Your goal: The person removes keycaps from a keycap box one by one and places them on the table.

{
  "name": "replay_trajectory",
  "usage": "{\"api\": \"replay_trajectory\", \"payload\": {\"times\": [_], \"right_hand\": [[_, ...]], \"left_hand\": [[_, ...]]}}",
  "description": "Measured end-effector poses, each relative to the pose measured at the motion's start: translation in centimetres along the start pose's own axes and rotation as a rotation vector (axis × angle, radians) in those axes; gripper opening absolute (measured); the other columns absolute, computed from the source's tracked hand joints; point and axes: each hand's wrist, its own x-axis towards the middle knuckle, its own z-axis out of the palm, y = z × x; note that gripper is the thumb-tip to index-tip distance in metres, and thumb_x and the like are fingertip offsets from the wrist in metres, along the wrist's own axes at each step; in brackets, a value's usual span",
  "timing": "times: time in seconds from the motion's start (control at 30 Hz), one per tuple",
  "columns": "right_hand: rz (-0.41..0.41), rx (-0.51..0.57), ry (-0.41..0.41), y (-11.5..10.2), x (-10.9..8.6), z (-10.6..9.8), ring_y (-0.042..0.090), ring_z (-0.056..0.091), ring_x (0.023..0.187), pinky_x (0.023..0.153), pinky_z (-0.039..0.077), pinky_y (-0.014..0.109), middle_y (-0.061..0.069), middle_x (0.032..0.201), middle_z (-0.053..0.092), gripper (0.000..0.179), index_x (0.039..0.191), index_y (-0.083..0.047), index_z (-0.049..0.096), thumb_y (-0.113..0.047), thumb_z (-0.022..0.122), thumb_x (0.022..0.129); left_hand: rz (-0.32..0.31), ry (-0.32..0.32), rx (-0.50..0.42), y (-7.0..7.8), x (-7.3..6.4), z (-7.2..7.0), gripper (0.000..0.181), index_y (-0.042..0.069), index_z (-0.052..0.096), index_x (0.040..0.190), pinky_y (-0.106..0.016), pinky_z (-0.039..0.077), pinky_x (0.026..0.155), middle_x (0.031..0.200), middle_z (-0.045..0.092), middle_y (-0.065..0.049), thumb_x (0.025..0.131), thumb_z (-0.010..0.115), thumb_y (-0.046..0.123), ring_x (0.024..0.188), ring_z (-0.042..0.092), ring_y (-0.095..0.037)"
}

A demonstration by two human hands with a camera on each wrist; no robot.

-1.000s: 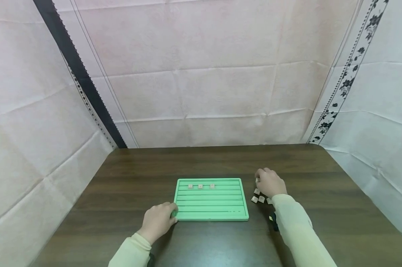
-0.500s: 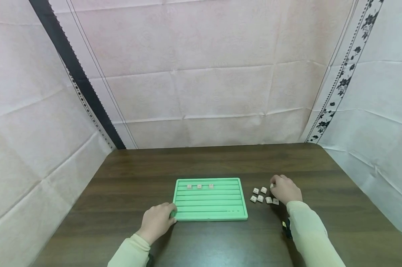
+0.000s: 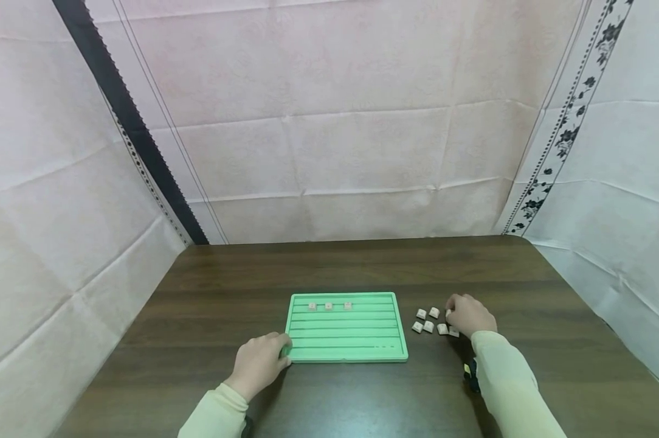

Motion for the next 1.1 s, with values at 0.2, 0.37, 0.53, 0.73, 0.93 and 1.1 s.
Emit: {"api": "replay_trajectory", "payload": {"times": [0.2, 0.37, 0.53, 0.73, 0.93, 1.1], "right_hand": [[-0.001, -0.012, -0.02, -0.1, 0.1, -0.1, 0.025, 0.053, 0.078, 0.063, 0.044, 0.042, 0.016, 0.094, 0.06, 0.024, 0.101, -0.002, 0.061, -0.012, 0.055, 0.08], [-0.016, -0.016, -0.029, -0.2, 0.2, -0.3, 0.028, 0.056, 0.084, 0.066, 0.045, 0.045, 0.018, 0.1, 0.06, 0.029, 0.107, 0.0, 0.058, -0.017, 0.057, 0.083], [-0.037, -0.023, 0.032, -0.8, 0.3, -0.4, 0.032, 0.056, 0.091, 0.069, 0.046, 0.047, 0.021, 0.106, 0.057, 0.037, 0.115, 0.001, 0.053, -0.024, 0.054, 0.088], [-0.063, -0.016, 0.086, -2.4, 0.3, -0.5, 0.033, 0.056, 0.092, 0.071, 0.046, 0.049, 0.021, 0.107, 0.057, 0.037, 0.116, 0.001, 0.053, -0.025, 0.053, 0.09], [-0.085, -0.01, 0.084, -4.3, 0.9, 0.1, 0.03, 0.056, 0.092, 0.072, 0.046, 0.048, 0.019, 0.107, 0.059, 0.034, 0.115, -0.002, 0.055, -0.024, 0.054, 0.09], [-0.128, 0.002, 0.098, -6.2, 1.4, 0.6, 0.029, 0.057, 0.093, 0.073, 0.046, 0.048, 0.017, 0.108, 0.059, 0.033, 0.116, -0.003, 0.055, -0.024, 0.055, 0.09]], "left_hand": [[-0.003, -0.01, 0.002, 0.0, 0.0, 0.2, 0.02, 0.015, 0.067, 0.081, -0.026, 0.038, 0.045, 0.069, 0.062, 0.002, 0.067, 0.08, 0.023, 0.055, 0.055, -0.013], [0.0, 0.011, 0.003, -0.1, 0.0, 0.1, 0.021, 0.015, 0.067, 0.08, -0.026, 0.037, 0.045, 0.069, 0.063, 0.002, 0.066, 0.08, 0.023, 0.054, 0.055, -0.013], [0.001, 0.014, 0.005, -0.1, 0.0, 0.0, 0.021, 0.014, 0.067, 0.08, -0.026, 0.037, 0.045, 0.069, 0.063, 0.002, 0.066, 0.08, 0.022, 0.054, 0.054, -0.013], [0.001, 0.01, 0.011, -0.1, 0.0, 0.0, 0.021, 0.014, 0.067, 0.08, -0.026, 0.037, 0.045, 0.069, 0.063, 0.001, 0.066, 0.08, 0.023, 0.054, 0.054, -0.013], [0.002, 0.013, 0.02, 0.0, 0.0, 0.1, 0.021, 0.015, 0.067, 0.08, -0.026, 0.038, 0.045, 0.068, 0.063, 0.002, 0.066, 0.08, 0.024, 0.054, 0.055, -0.013], [0.003, 0.017, 0.028, 0.0, 0.0, 0.1, 0.02, 0.015, 0.067, 0.079, -0.025, 0.037, 0.044, 0.067, 0.063, 0.002, 0.066, 0.08, 0.024, 0.053, 0.054, -0.013]]}}
